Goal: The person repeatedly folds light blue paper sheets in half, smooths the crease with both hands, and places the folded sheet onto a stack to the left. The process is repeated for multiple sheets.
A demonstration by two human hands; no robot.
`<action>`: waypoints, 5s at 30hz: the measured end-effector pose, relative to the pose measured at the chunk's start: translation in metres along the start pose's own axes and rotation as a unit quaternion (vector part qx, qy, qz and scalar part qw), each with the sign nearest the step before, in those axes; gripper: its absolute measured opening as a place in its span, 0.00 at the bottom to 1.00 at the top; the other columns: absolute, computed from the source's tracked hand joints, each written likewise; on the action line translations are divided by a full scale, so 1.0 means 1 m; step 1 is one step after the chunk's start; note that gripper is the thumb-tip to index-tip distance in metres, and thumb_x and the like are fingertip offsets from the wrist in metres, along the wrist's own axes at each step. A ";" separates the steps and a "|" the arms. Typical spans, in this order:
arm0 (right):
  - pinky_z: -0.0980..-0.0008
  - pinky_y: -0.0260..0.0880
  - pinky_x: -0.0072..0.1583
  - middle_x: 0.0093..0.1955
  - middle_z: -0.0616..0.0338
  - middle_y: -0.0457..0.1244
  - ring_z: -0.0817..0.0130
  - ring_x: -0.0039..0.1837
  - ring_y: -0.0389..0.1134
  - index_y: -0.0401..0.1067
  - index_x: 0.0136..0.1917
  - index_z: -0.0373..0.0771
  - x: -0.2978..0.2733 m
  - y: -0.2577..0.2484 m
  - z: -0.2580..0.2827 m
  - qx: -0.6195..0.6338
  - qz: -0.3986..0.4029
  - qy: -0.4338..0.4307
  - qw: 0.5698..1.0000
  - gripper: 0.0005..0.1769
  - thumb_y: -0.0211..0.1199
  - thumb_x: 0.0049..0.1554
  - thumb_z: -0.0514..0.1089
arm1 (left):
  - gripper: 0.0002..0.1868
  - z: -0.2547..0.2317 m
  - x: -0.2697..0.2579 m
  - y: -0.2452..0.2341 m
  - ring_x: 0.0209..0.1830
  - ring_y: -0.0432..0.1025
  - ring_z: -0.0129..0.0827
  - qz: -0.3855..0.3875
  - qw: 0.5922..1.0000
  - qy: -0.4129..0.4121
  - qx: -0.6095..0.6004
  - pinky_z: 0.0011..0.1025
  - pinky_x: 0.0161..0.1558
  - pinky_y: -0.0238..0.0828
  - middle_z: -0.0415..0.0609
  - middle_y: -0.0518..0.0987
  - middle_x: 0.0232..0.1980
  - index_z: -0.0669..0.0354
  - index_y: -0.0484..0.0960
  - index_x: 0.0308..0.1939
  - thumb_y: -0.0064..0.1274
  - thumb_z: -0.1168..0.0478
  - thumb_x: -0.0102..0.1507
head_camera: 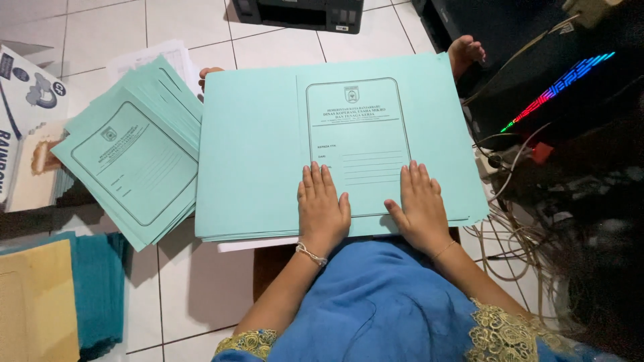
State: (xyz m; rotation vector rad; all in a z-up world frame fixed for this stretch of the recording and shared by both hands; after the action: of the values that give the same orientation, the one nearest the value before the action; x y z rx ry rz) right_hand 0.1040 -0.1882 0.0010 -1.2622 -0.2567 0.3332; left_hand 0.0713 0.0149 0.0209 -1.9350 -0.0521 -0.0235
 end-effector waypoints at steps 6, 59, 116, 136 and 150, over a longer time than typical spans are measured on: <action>0.47 0.38 0.77 0.84 0.42 0.42 0.48 0.85 0.39 0.45 0.83 0.36 0.002 0.032 0.047 -0.047 -0.031 -0.139 0.989 0.41 0.32 0.66 0.62 | 0.36 -0.044 -0.006 0.030 0.81 0.44 0.59 -0.005 0.987 0.158 0.010 0.54 0.75 0.40 0.70 0.52 0.80 0.71 0.54 0.77 0.38 0.52 0.69; 0.51 0.61 0.67 0.57 0.59 0.71 0.51 0.68 0.65 0.75 0.62 0.51 0.123 0.014 0.234 0.236 -0.072 -0.365 0.898 0.15 0.61 0.64 0.52 | 0.26 0.319 -0.137 -0.114 0.49 0.79 0.52 -0.260 0.860 -0.438 -0.025 0.52 0.49 0.74 0.53 0.85 0.44 0.53 0.81 0.61 0.50 0.40 0.69; 0.38 0.28 0.76 0.84 0.31 0.35 0.38 0.85 0.31 0.41 0.82 0.31 -0.033 -0.016 -0.043 0.006 -0.052 0.115 0.992 0.53 0.36 0.63 0.76 | 0.50 0.044 0.242 0.006 0.83 0.39 0.51 -0.003 0.998 -0.042 0.052 0.51 0.78 0.35 0.62 0.48 0.82 0.64 0.51 0.79 0.30 0.28 0.68; 0.37 0.34 0.76 0.85 0.44 0.38 0.49 0.85 0.33 0.46 0.81 0.33 0.284 -0.045 -0.105 -0.016 -0.028 0.059 0.998 0.45 0.38 0.65 0.68 | 0.49 0.011 -0.010 -0.005 0.83 0.39 0.51 -0.038 0.992 0.115 0.040 0.52 0.76 0.38 0.59 0.46 0.83 0.63 0.48 0.79 0.38 0.31 0.67; 0.42 0.49 0.66 0.55 0.56 0.66 0.52 0.61 0.62 0.77 0.53 0.45 0.304 -0.080 -0.129 -0.140 -0.152 -0.089 0.974 0.21 0.67 0.61 0.63 | 0.49 0.008 -0.013 -0.012 0.83 0.44 0.50 -0.083 0.988 0.124 0.038 0.51 0.75 0.43 0.58 0.51 0.82 0.63 0.53 0.78 0.42 0.32 0.66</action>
State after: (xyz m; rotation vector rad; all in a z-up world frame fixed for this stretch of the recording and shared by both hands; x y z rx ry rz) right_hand 0.4409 -0.2076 0.0431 -1.4459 -0.6612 0.1481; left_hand 0.0575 0.0266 0.0282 -1.8344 -0.0476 -0.3682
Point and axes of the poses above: each hand's wrist, its own x-axis towards the middle knuckle, its own y-axis out of the palm, z = x × y, the point moved 7 cm from there along x, towards the middle knuckle
